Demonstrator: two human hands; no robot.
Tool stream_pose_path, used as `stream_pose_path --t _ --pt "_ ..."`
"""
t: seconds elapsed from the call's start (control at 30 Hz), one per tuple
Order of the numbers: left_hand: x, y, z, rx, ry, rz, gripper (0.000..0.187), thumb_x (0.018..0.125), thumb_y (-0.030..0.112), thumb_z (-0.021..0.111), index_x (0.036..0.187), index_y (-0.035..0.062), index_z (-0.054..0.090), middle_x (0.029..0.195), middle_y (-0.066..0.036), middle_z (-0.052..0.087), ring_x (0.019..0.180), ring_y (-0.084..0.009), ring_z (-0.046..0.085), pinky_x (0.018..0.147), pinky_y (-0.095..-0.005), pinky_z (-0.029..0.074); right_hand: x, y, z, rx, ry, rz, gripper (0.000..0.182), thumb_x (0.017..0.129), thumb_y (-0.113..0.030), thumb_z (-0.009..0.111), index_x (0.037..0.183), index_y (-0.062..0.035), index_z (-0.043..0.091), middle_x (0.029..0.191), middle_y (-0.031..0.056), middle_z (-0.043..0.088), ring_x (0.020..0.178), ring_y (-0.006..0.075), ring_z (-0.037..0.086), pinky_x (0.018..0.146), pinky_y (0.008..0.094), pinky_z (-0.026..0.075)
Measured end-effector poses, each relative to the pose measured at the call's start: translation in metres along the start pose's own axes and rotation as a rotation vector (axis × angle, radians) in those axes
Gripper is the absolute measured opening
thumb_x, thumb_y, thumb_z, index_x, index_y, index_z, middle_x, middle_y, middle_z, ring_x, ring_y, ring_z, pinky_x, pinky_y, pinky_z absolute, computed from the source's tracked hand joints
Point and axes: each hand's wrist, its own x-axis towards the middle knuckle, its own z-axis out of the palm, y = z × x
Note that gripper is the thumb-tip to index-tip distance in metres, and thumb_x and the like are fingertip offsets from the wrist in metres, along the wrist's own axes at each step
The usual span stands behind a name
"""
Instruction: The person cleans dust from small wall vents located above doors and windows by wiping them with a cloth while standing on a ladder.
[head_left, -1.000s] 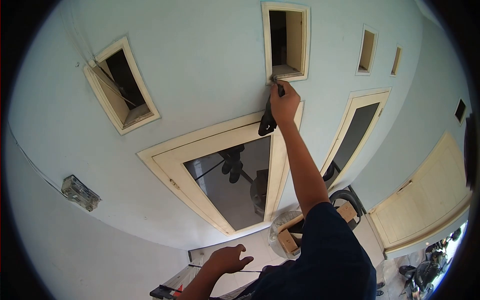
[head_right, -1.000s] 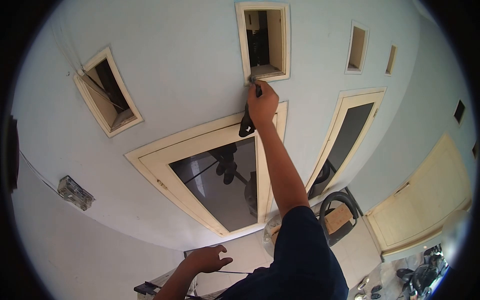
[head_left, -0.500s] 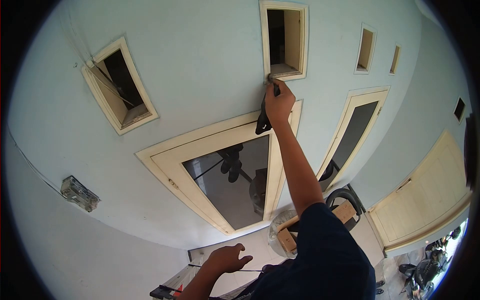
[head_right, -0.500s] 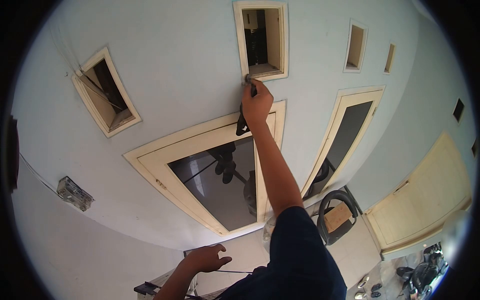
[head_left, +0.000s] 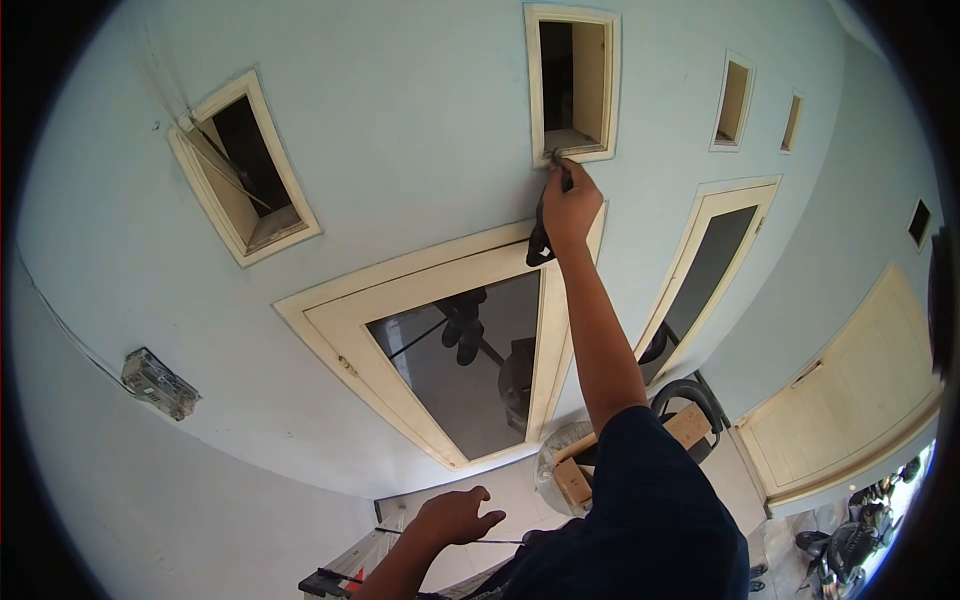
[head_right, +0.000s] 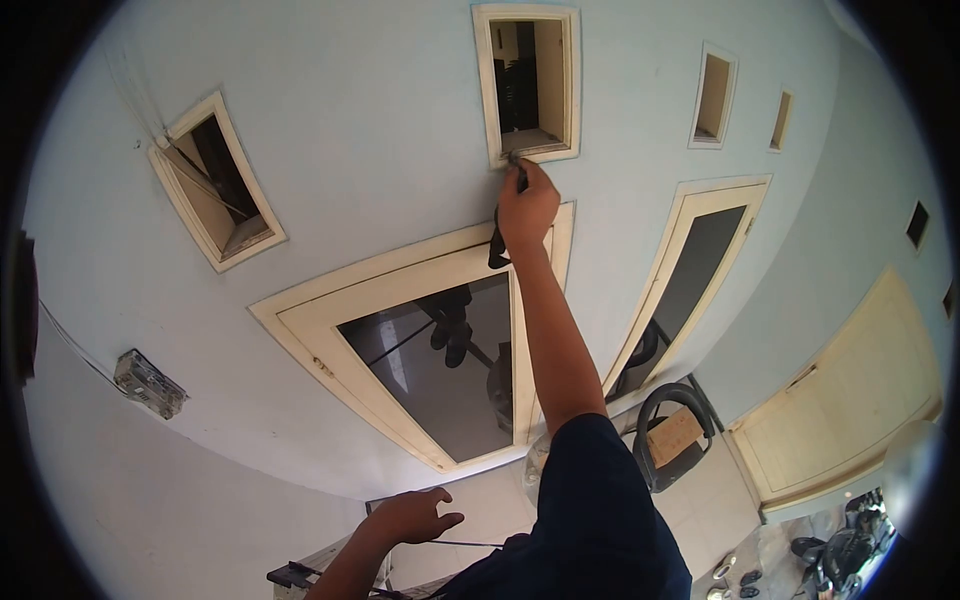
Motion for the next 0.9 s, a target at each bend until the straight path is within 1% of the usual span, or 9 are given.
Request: stream_pose_path --t 0.07,0.13,0.2,0.4,0.53,0.67,0.73,0.8,0.9 --pt "-0.001 -0.004 0.000 0.007 0.007 -0.015 0.068 0.097 0.059 0.052 0.140 0.0070 0.052 0.118 -0.018 0.071 0.117 -0.0342 0.065 0.101 -0.0434 0.048 -0.007 0.001 0.003 -0.025 -0.020 -0.196 0.020 0.091 -0.009 0.066 0.105 0.0029 0.073 0.088 0.0195 0.074 0.077 0.0291 0.072 0.073 0.0350 0.055" --pt "0.003 -0.008 0.007 -0.010 0.057 0.043 0.066 0.095 0.060 0.054 0.134 0.0064 0.054 0.111 -0.019 0.072 0.109 -0.0355 0.068 0.093 -0.0466 0.052 -0.002 -0.004 -0.007 -0.037 -0.059 -0.183 0.020 0.090 -0.009 0.066 0.105 0.0025 0.073 0.089 0.0204 0.074 0.079 0.0295 0.073 0.074 0.0351 0.055" --pt "0.003 -0.007 0.006 -0.019 0.041 0.040 0.067 0.095 0.060 0.054 0.134 0.0065 0.054 0.111 -0.019 0.072 0.109 -0.0356 0.067 0.093 -0.0466 0.052 0.007 -0.008 -0.013 -0.005 -0.083 0.046 0.020 0.088 -0.011 0.067 0.102 0.0016 0.073 0.094 0.0215 0.073 0.086 0.0375 0.072 0.079 0.0399 0.057" --pt "0.000 0.000 -0.003 -0.013 -0.011 -0.015 0.069 0.095 0.061 0.054 0.139 0.0073 0.053 0.120 -0.019 0.070 0.116 -0.0349 0.065 0.100 -0.0433 0.049 -0.004 -0.005 -0.007 -0.002 -0.113 -0.161 0.019 0.089 -0.011 0.065 0.102 0.0007 0.074 0.092 0.0220 0.073 0.084 0.0368 0.072 0.076 0.0404 0.056" --pt "0.005 -0.011 0.005 -0.014 0.040 0.015 0.068 0.095 0.062 0.053 0.136 0.0066 0.053 0.111 -0.020 0.072 0.110 -0.0363 0.067 0.094 -0.0468 0.051 0.000 -0.009 -0.005 0.042 -0.035 0.071 0.018 0.088 -0.010 0.066 0.102 0.0001 0.073 0.094 0.0208 0.073 0.084 0.0377 0.071 0.076 0.0408 0.056" --pt "0.008 -0.012 0.008 0.013 0.048 0.030 0.069 0.095 0.062 0.052 0.136 0.0066 0.053 0.112 -0.020 0.072 0.111 -0.0363 0.067 0.095 -0.0472 0.051 -0.009 -0.011 -0.005 -0.014 -0.127 -0.161 0.018 0.089 -0.010 0.065 0.101 0.0003 0.073 0.091 0.0195 0.073 0.081 0.0337 0.072 0.075 0.0377 0.055" --pt "0.006 -0.009 0.005 -0.007 0.013 0.028 0.069 0.096 0.062 0.051 0.136 0.0066 0.053 0.113 -0.020 0.072 0.111 -0.0363 0.067 0.095 -0.0476 0.051 -0.001 -0.007 -0.011 -0.011 -0.099 -0.166 0.018 0.089 -0.010 0.066 0.101 0.0004 0.073 0.090 0.0193 0.073 0.081 0.0332 0.072 0.075 0.0376 0.055" --pt "0.008 -0.012 0.009 0.005 0.027 0.030 0.069 0.096 0.062 0.051 0.136 0.0066 0.053 0.113 -0.020 0.071 0.111 -0.0363 0.067 0.095 -0.0476 0.051 0.006 -0.007 -0.013 0.044 -0.074 0.158 0.018 0.088 -0.010 0.066 0.101 0.0001 0.073 0.092 0.0193 0.073 0.084 0.0357 0.072 0.077 0.0399 0.056" --pt "0.007 -0.011 0.006 0.011 0.040 0.026 0.068 0.096 0.062 0.051 0.136 0.0066 0.053 0.113 -0.020 0.071 0.111 -0.0363 0.067 0.095 -0.0474 0.051 -0.009 -0.012 -0.002 0.005 -0.066 -0.005 0.018 0.089 -0.010 0.066 0.101 0.0002 0.073 0.090 0.0196 0.073 0.082 0.0353 0.072 0.074 0.0394 0.055"
